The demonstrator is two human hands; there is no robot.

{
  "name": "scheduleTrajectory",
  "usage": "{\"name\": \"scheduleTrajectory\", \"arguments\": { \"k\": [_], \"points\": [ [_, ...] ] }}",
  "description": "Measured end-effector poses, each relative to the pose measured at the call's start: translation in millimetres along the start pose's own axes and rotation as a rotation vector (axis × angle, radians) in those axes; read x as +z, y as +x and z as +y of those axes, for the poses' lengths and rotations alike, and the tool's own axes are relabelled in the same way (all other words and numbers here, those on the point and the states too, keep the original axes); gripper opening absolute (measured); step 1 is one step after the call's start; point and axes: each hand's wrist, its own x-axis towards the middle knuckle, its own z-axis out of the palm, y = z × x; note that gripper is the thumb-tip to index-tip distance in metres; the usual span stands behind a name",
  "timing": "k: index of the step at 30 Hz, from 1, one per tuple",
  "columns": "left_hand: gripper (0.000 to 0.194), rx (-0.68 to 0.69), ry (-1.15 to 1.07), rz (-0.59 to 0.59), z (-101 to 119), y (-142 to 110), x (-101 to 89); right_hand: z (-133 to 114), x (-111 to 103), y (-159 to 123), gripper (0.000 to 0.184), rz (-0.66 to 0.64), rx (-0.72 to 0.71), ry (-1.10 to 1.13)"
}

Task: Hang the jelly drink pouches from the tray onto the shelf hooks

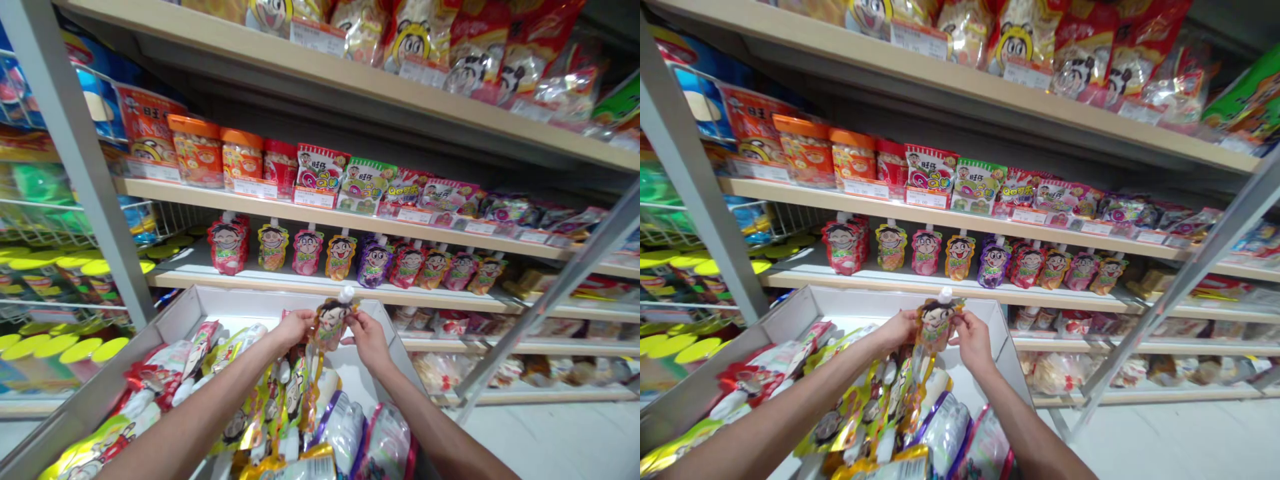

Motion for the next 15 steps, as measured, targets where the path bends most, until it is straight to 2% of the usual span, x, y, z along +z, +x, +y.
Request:
{"name": "scheduleTrajectory", "arguments": {
  "k": [3, 5, 10, 15],
  "points": [
    [0.033, 0.068, -0.119, -0.040, 7, -9, 0.5, 0, 3, 9, 0.017, 0.113, 0.094, 0.082],
    [0.036, 0.131, -0.183, -0.005, 11, -12, 1.9, 1, 4, 12, 0.018, 0.151, 0.123, 0.119],
    [0.023, 0.250, -0.156, 0.171, 10, -1, 5.8, 7, 6, 16, 0.017, 0.147, 0.124, 0.159],
    [0.026, 0.325, -0.108, 0.122, 2, 5, 6.6, 16, 6, 17, 0.016, 0.124, 0.101, 0.131]
  ]
}}
